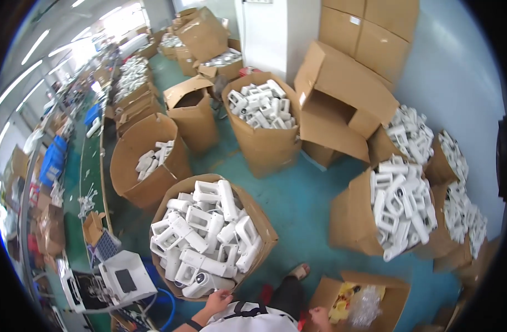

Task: The person fastens a white plastic housing with a power screwdriver, places it into a large cardboard bin, and then rearranges several cardboard bins and boxes on the floor by hand.

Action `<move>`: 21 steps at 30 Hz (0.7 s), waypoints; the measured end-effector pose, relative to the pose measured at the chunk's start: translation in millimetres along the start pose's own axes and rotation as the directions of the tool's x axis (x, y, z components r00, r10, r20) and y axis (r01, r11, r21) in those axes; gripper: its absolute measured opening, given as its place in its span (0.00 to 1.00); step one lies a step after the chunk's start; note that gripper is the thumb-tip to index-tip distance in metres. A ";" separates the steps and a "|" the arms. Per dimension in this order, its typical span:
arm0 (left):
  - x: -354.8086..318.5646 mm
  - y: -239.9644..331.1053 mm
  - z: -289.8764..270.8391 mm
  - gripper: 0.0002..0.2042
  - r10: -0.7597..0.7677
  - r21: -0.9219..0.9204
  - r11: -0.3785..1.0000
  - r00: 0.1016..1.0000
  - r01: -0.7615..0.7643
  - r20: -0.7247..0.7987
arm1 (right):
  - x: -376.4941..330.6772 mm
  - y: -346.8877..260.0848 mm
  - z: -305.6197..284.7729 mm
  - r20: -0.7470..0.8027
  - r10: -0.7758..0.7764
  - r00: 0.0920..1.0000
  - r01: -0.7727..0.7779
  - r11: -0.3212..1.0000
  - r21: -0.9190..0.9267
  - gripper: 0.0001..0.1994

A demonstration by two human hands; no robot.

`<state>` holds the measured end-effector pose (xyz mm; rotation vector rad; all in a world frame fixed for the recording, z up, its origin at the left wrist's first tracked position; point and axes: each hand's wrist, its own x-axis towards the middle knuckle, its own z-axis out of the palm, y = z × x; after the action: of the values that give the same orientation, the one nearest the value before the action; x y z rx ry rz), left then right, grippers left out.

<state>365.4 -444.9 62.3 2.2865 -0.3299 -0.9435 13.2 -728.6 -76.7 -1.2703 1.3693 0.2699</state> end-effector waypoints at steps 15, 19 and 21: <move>119.9 216.2 110.7 0.18 0.067 0.081 0.994 0.990 -0.077 0.122 | 54.9 -107.1 -193.6 -0.014 -0.817 0.576 0.684 0.491 -0.539 0.12; 130.4 241.7 118.5 0.18 0.023 0.098 0.995 0.992 -0.035 0.125 | 36.5 -179.3 -209.5 -0.094 -0.363 0.927 0.363 0.932 -0.022 0.11; 133.5 260.8 114.9 0.18 -0.052 0.072 0.996 0.992 0.044 0.111 | 43.2 -194.6 -217.8 -0.119 -0.509 0.852 0.481 0.852 -0.205 0.10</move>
<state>382.2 -757.4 94.9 2.3178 -0.3628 -1.1042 53.9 -993.1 47.9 -1.7762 1.1201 -0.0905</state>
